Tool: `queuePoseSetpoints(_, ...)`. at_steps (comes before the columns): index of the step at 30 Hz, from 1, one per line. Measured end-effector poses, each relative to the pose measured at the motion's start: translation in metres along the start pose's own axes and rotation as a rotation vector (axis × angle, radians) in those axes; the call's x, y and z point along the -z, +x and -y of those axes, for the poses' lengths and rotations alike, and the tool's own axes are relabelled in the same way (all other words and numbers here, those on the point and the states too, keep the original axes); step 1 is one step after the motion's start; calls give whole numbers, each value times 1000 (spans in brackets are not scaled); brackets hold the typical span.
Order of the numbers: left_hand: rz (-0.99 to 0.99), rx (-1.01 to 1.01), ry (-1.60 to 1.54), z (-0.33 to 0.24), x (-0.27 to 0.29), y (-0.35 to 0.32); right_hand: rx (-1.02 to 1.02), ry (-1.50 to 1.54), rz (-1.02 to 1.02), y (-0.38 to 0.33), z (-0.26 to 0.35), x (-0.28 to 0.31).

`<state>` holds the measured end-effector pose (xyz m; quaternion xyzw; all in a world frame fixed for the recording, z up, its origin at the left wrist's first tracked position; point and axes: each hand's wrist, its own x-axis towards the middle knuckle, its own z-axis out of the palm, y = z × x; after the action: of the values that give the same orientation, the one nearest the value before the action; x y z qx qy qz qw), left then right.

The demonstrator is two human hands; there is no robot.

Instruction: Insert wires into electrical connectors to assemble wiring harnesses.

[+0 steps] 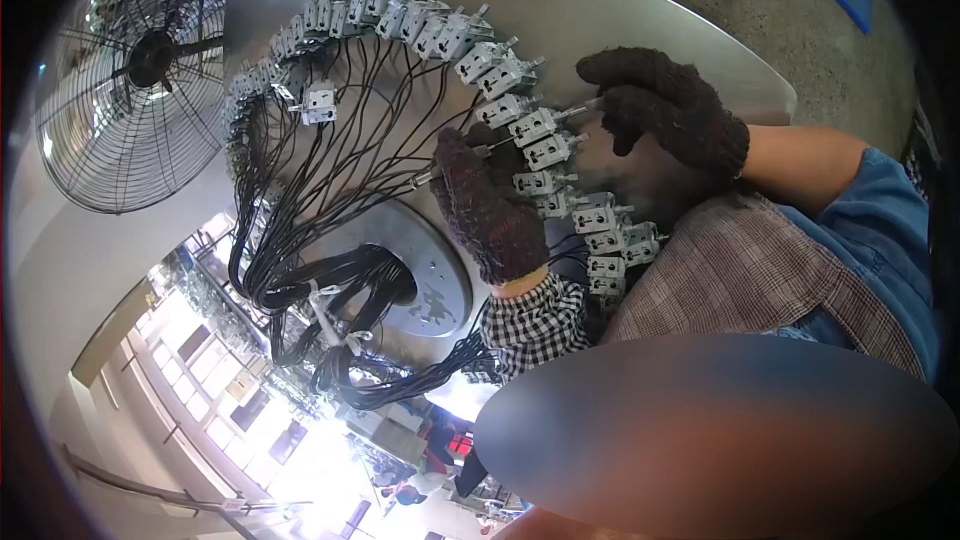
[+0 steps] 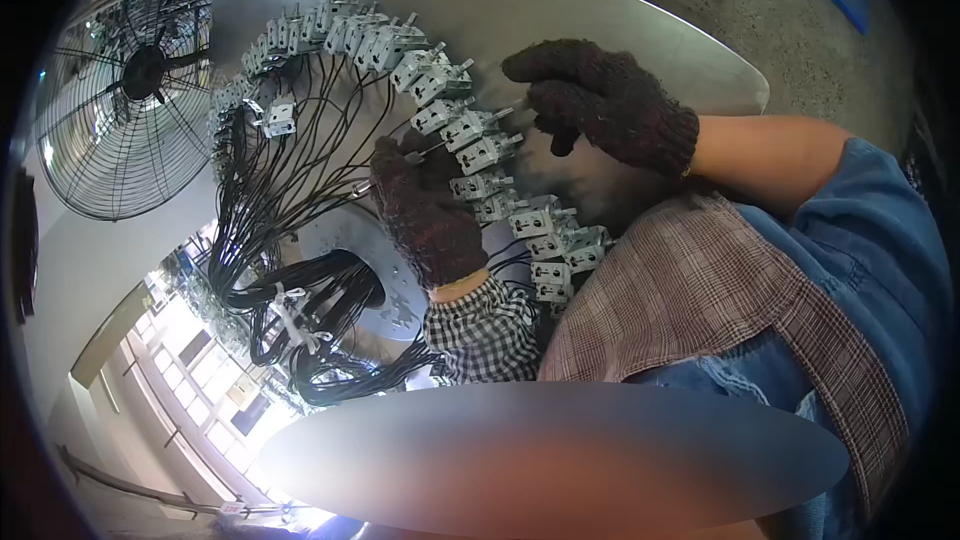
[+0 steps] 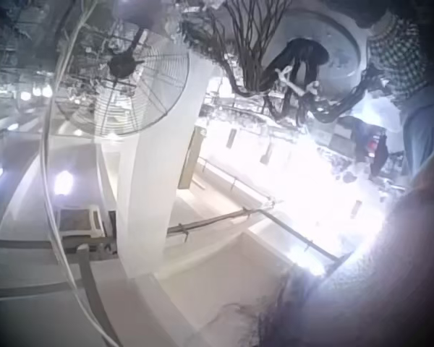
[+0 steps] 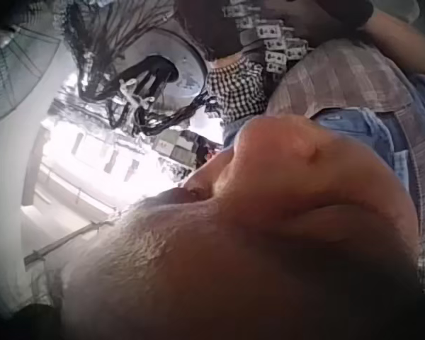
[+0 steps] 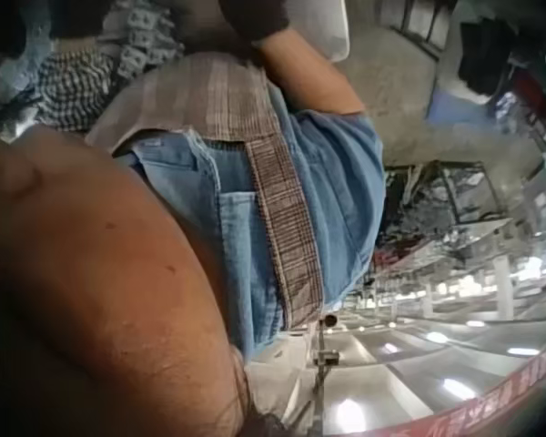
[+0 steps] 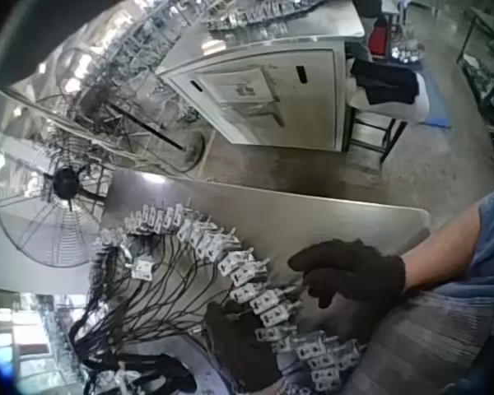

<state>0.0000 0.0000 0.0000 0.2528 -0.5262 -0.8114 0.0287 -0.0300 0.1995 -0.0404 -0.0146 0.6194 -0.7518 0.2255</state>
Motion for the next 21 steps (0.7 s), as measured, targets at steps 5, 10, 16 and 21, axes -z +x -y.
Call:
queuePoseSetpoints(5,50,41,-70,-2,-5,-3,-30,85,8,-2,1,1)
queuePoseSetpoints(10,2,17,-51,2,-2,0,-114,119,7,4,4,-1)
queuePoseSetpoints(16,-54,-24,-50,7,6,3,-243,94,25,9,22,-1)
queuePoseSetpoints(21,-69,-2,5,5,-1,0,-289,89,15,3,16,1)
